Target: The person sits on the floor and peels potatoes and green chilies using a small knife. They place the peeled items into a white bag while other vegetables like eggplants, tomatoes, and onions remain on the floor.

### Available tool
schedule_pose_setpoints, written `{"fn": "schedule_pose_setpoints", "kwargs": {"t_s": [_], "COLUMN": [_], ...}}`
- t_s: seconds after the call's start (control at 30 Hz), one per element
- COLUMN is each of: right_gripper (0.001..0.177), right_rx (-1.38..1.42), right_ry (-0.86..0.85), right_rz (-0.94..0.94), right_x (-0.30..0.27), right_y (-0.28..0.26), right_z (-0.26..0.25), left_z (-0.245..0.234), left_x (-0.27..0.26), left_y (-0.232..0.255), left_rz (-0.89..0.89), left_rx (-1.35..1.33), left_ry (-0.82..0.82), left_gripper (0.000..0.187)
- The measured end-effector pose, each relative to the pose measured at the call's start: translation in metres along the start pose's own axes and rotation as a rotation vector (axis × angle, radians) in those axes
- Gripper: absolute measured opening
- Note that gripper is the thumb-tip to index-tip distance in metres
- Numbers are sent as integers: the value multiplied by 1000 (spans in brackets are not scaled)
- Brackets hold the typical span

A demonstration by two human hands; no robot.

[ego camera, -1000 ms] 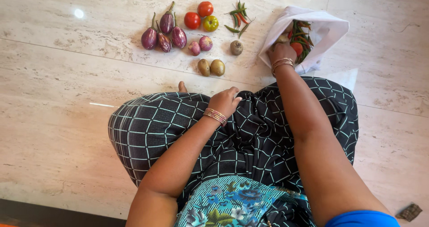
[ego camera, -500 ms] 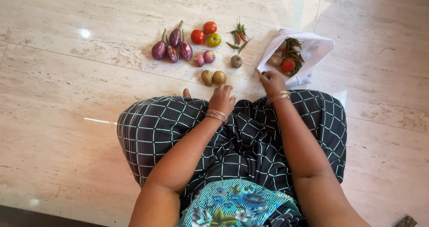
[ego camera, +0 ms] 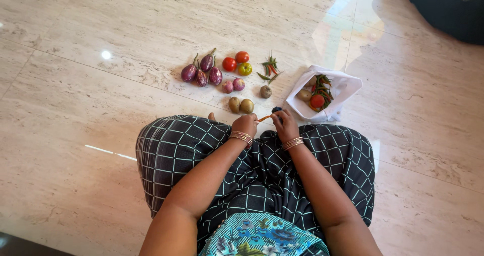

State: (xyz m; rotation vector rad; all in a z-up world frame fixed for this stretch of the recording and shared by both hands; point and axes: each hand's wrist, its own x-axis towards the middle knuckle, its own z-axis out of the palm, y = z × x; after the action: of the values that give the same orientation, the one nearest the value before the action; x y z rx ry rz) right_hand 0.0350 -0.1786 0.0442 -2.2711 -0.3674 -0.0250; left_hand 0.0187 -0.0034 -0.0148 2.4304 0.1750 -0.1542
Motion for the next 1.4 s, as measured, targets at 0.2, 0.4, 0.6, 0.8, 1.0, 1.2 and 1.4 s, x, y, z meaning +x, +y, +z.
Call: {"fn": "schedule_pose_setpoints", "kwargs": {"t_s": [0.2, 0.4, 0.6, 0.8, 1.0, 1.2, 1.4], "right_gripper": [24, 25, 20, 29, 35, 34, 51], "right_rx": [-34, -66, -3, -40, -216, -244, -289], "right_ry": [70, 84, 165, 145, 127, 189, 51], "right_rz": [-162, -280, -71, -385, -371, -243, -478], "right_x": [-19, -24, -12, -29, -19, -13, -30], "right_y": [-25, -12, 6, -27, 3, 21, -2], "right_z": [19, 44, 28, 32, 43, 25, 30], "left_z": [22, 32, 2, -9, 6, 16, 19], "left_x": [14, 17, -3, 1, 2, 18, 13], "left_y": [-22, -25, -3, -6, -17, -23, -26], "left_rz": [-47, -14, -134, -139, -177, -215, -227], "left_rx": [-111, -229, -511, -366, -534, -614, -545], "left_ry": [142, 116, -33, -21, -223, -233, -291], "left_gripper": [14, 9, 11, 15, 17, 18, 22]}}
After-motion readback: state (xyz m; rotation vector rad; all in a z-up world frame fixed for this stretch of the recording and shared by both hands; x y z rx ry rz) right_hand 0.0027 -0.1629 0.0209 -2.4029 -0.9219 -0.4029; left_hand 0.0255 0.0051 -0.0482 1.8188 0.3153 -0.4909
